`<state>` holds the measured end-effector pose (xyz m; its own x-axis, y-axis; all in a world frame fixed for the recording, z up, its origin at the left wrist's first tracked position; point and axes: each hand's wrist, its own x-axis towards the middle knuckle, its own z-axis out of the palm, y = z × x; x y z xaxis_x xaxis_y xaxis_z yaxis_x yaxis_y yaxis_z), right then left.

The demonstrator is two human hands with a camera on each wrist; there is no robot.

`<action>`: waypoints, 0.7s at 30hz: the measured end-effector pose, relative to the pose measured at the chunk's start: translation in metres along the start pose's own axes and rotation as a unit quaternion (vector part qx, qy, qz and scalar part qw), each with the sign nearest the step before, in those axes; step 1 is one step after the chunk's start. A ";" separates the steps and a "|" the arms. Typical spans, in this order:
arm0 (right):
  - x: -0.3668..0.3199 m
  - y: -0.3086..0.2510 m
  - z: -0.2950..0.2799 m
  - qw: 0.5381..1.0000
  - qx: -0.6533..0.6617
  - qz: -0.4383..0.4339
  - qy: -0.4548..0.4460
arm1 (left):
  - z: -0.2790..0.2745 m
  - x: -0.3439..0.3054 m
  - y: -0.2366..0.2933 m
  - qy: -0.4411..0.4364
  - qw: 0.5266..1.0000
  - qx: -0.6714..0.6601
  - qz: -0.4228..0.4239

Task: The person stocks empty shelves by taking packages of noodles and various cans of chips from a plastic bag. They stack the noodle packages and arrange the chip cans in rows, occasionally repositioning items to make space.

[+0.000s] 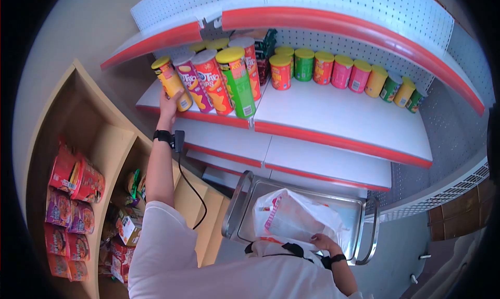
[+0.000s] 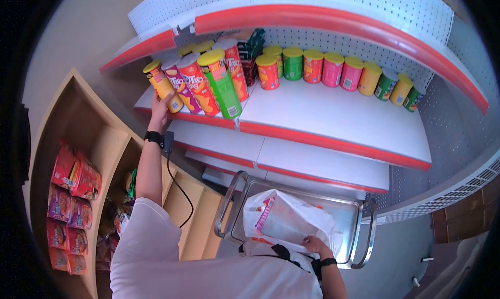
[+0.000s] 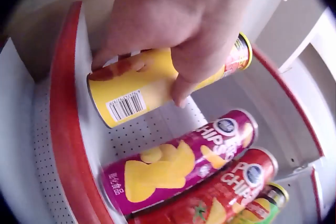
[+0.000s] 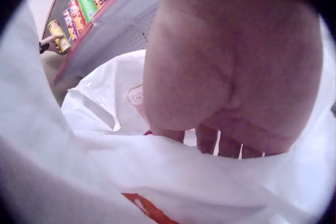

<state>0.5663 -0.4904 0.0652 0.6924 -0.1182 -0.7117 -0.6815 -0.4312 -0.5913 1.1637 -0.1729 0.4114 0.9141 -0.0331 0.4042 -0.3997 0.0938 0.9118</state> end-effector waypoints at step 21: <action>-0.009 -0.001 -0.016 0.999 0.002 0.025 0.047 | 0.010 0.003 0.010 -0.152 0.980 0.110 -0.063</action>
<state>0.5646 -0.5028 0.0781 0.6763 -0.2232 -0.7020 -0.7168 -0.4189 -0.5575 1.1616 -0.1820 0.4225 0.9079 -0.3294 0.2591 -0.3201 -0.1461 0.9360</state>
